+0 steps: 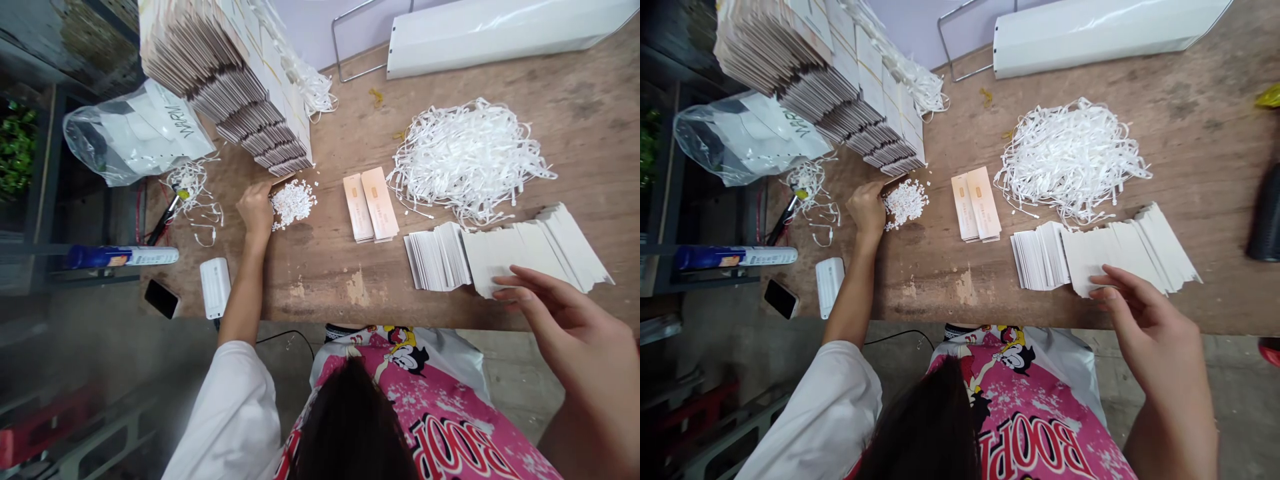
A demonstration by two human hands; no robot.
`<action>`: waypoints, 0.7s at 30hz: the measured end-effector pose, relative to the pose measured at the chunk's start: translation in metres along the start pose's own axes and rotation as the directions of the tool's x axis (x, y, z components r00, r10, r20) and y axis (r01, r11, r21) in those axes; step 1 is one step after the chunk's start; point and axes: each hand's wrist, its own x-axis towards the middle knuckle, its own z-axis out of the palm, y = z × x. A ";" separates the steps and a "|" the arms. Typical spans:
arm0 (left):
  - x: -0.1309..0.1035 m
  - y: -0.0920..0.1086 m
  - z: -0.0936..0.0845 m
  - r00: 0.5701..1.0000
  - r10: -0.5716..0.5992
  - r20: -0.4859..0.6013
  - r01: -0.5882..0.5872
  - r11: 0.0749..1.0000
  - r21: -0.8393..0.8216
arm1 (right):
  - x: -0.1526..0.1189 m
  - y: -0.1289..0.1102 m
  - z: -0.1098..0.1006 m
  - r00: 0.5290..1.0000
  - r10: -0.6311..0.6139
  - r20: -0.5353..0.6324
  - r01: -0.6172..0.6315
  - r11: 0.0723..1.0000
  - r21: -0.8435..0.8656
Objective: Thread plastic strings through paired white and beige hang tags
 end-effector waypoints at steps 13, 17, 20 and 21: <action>0.001 0.001 -0.001 0.998 0.059 -0.023 -0.059 0.998 0.019 | 0.004 0.003 0.002 0.999 -0.031 0.026 0.032 0.999 -0.016; 0.000 0.004 0.000 0.998 0.063 0.026 -0.062 0.998 -0.029 | 0.005 0.005 0.001 0.998 -0.052 0.030 0.053 0.997 -0.051; 0.001 0.006 0.000 0.999 0.053 0.014 -0.052 0.997 -0.052 | 0.006 0.006 0.001 0.998 -0.059 0.030 0.061 0.995 -0.072; 0.002 0.008 0.000 0.999 0.049 0.003 -0.048 0.997 -0.052 | 0.007 0.006 0.001 0.998 -0.061 0.030 0.064 0.995 -0.079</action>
